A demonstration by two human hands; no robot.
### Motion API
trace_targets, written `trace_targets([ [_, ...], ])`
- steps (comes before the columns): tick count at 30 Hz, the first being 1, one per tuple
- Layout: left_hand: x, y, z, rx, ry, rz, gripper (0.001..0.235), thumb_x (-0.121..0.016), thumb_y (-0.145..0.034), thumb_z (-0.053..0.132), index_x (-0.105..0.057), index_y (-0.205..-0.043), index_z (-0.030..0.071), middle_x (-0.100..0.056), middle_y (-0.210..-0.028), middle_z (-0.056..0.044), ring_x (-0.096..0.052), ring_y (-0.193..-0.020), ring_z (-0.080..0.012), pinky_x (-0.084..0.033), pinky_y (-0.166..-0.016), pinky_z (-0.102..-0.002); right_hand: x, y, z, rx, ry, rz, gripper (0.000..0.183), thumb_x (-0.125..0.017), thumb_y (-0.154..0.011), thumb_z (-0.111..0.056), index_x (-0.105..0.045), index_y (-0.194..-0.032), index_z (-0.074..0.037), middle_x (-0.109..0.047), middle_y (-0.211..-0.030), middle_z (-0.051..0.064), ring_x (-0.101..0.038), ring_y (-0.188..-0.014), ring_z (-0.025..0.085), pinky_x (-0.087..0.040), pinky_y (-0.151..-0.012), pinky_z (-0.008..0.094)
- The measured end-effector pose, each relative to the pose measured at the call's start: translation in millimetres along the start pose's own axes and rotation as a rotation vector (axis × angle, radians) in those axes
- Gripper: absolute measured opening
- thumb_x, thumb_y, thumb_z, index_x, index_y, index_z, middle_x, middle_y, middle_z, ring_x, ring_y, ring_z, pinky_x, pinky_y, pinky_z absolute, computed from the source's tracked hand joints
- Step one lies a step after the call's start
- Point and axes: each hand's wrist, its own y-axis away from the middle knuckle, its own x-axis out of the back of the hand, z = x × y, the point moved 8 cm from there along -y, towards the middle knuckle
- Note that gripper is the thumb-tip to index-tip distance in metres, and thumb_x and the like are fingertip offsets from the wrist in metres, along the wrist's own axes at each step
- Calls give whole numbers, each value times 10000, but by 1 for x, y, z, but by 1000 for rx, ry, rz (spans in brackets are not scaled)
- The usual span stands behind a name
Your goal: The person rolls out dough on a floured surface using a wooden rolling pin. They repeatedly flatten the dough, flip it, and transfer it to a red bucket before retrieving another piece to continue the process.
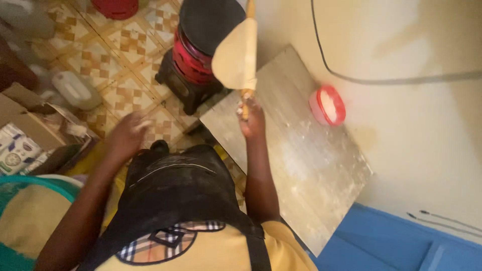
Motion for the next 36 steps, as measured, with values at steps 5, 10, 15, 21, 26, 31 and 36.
trace_targets([
  [5,77,39,-128,491,-193,47,473,-382,-878,267,-479,-1294,66,-440,-1326,-220,-380,-1228,-382,-285,-988,-435,-50,-37,-52,217,445,93,173,-646,-716,-142,-581,-865,-85,-520,-610,20,-469,-504,83,-343,-438,209],
  [10,101,29,-133,559,-229,136,373,-493,-858,256,-557,-1055,-55,-482,-1225,-301,-471,-1060,-477,-360,-852,-509,-75,-117,-4,1111,1580,196,577,-522,-756,-89,-379,-1313,-51,-518,-1124,194,-525,-953,345,-432,-797,430],
  [15,74,-14,-130,714,-176,30,350,-470,-871,283,-560,-1035,-13,-613,-957,-287,-563,-857,-473,-386,-718,-528,-118,-104,33,1108,1658,34,505,-369,-802,135,-342,-1297,43,-430,-1257,238,-398,-1200,387,-335,-1042,460],
  [21,24,-97,-134,536,-177,-112,557,-554,-809,309,-457,-1252,-13,-477,-1258,-260,-453,-1164,-394,-340,-980,-433,-37,-89,-1,658,1343,390,467,-475,-823,-210,-408,-1259,-57,-538,-1096,179,-490,-1001,340,-399,-836,438],
  [26,4,-169,-89,372,-244,-387,565,-409,-880,326,-416,-1319,-29,-440,-1322,-263,-384,-1248,-404,-326,-998,-520,83,-68,30,212,1557,769,833,-644,-758,-142,-184,-1444,-246,-358,-1356,177,-493,-1122,402,-390,-985,468],
  [31,12,-231,-57,305,-267,-452,528,-466,-855,305,-448,-1279,-9,-516,-1221,-256,-476,-1155,-402,-389,-941,-516,96,-9,49,48,1416,960,748,-648,-790,-194,-260,-1420,-303,-401,-1361,101,-395,-1245,278,-322,-1040,390],
  [36,14,-282,-70,104,-289,-569,561,-450,-858,334,-453,-1282,-34,-512,-1238,-260,-481,-1158,-406,-340,-978,-490,56,6,55,362,1759,933,608,-501,-839,-154,-291,-1404,-71,-470,-1211,245,-467,-1108,418,-386,-948,483],
])
